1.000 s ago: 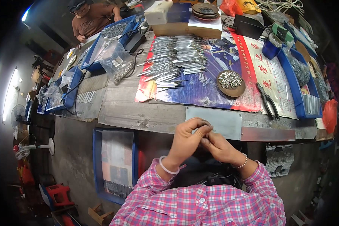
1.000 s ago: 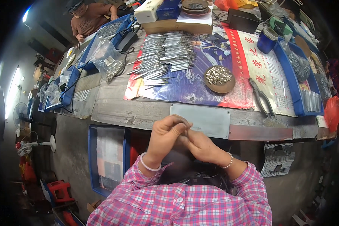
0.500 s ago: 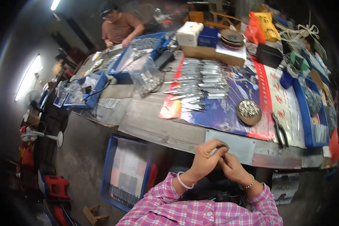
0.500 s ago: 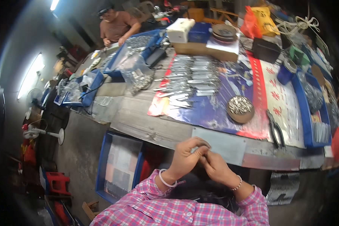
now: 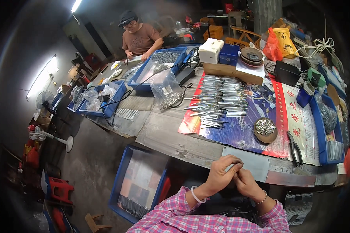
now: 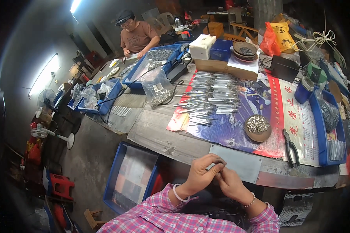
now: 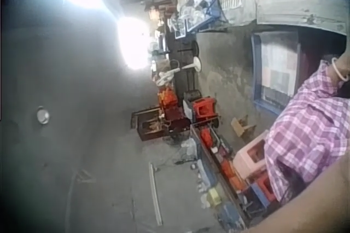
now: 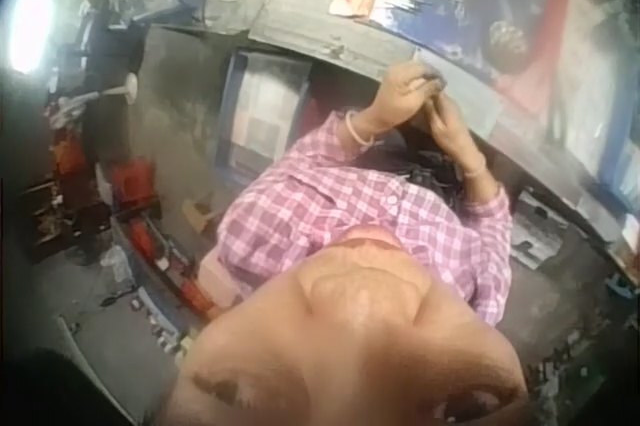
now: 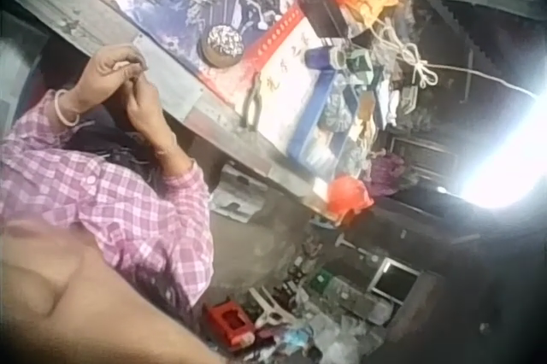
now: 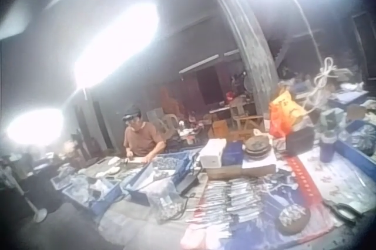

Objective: The person assembles metal components by fitting small tips onto thin rods by hand, crimping them with pliers, and placing the assembled pieces into a tray.

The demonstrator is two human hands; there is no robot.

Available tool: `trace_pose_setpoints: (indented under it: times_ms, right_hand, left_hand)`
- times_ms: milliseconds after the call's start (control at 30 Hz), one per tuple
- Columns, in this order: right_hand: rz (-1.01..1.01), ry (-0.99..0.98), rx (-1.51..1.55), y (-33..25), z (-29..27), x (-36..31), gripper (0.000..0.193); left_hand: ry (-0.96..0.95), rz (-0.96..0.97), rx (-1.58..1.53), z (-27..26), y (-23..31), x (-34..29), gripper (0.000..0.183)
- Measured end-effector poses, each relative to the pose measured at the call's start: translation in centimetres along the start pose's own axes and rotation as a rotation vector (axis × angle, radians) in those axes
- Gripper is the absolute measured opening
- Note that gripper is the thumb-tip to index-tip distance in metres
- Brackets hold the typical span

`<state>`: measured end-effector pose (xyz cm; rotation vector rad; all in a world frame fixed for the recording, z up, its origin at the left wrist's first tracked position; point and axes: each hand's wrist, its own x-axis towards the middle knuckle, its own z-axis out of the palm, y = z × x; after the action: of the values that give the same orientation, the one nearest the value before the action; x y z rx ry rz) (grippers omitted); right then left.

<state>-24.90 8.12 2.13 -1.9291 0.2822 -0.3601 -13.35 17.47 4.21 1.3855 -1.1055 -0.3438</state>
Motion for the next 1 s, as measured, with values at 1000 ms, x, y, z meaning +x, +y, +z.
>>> trace_pose_setpoints:
  times_ms: [1000]
  right_hand:
    - [0.155,-0.132,0.061,-0.4,-3.6,0.1,0.025]
  left_hand:
    - [-0.168,-0.267,-0.258,-0.7,-1.1,-1.2,0.024]
